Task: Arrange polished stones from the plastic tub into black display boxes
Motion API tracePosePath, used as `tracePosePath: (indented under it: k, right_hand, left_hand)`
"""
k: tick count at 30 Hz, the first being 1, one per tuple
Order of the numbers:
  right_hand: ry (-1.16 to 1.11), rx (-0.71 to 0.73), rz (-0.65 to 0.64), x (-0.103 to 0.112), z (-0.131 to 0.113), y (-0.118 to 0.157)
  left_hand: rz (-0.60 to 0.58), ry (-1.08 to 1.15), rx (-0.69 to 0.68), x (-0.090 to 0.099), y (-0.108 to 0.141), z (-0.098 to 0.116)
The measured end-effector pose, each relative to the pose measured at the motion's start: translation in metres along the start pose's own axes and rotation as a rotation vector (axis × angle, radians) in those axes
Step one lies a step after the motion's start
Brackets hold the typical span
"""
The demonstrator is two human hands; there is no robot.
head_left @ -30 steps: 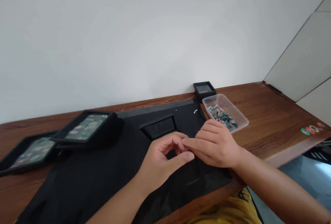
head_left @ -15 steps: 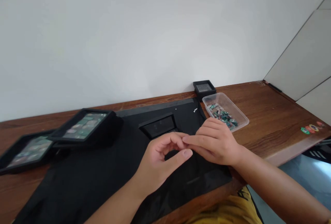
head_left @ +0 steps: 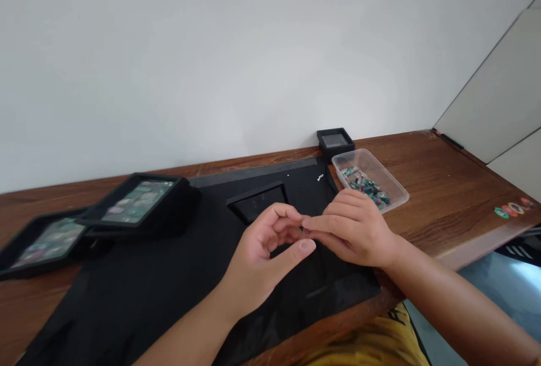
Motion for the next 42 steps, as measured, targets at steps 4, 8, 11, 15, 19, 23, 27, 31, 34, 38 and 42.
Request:
tracePosePath:
  k: [4, 8, 11, 15, 19, 23, 27, 31, 34, 38, 42]
  right_hand:
    - [-0.005, -0.015, -0.010, 0.0000, 0.0013, 0.0006]
    - [-0.012, -0.011, -0.014, 0.0009, 0.0011, -0.0001]
    - [-0.018, -0.008, -0.026, 0.0010, 0.0012, 0.0001]
    - [-0.016, -0.012, -0.062, -0.0010, 0.0023, 0.0018]
    - [-0.014, -0.013, -0.084, -0.0023, 0.0033, 0.0027]
    - [-0.021, -0.016, -0.089, -0.0016, 0.0043, 0.0019]
    - [-0.052, -0.011, -0.088, -0.0002, 0.0045, 0.0009]
    - [-0.081, -0.002, -0.090, 0.0012, 0.0043, 0.0005]
    - [-0.076, -0.003, -0.105, 0.0014, 0.0044, 0.0003]
    - [-0.065, -0.013, -0.129, 0.0003, 0.0043, 0.0004]
    - [-0.058, -0.020, -0.120, -0.0002, 0.0034, 0.0003]
  left_hand:
    - [-0.004, 0.005, 0.009, 0.0012, 0.0000, -0.0019]
    - [-0.019, 0.029, -0.011, 0.0006, -0.0008, -0.0005]
    - [-0.016, 0.019, -0.025, 0.0004, -0.0012, 0.0015]
    - [0.007, -0.013, -0.020, 0.0011, -0.0018, 0.0032]
    - [0.014, -0.045, -0.019, 0.0021, -0.0024, 0.0033]
    - [0.002, -0.058, -0.011, 0.0032, -0.0026, 0.0011]
    - [-0.005, -0.080, -0.001, 0.0044, -0.0021, 0.0001]
    - [-0.022, -0.114, -0.004, 0.0039, -0.0018, 0.0021]
    - [-0.022, -0.137, -0.011, 0.0038, -0.0019, 0.0038]
    - [-0.023, -0.154, -0.028, 0.0036, -0.0020, 0.0053]
    - [-0.034, -0.151, -0.012, 0.0037, -0.0018, 0.0043]
Point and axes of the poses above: each hand's wrist, its own y-axis away from the middle knuckle, its own x-axis out of the back of the hand, z = x × y, the point moved 7 cm from there along -y, towards the middle knuckle, and after that the axes turned 1 degree about y, right-handed, at the moved point
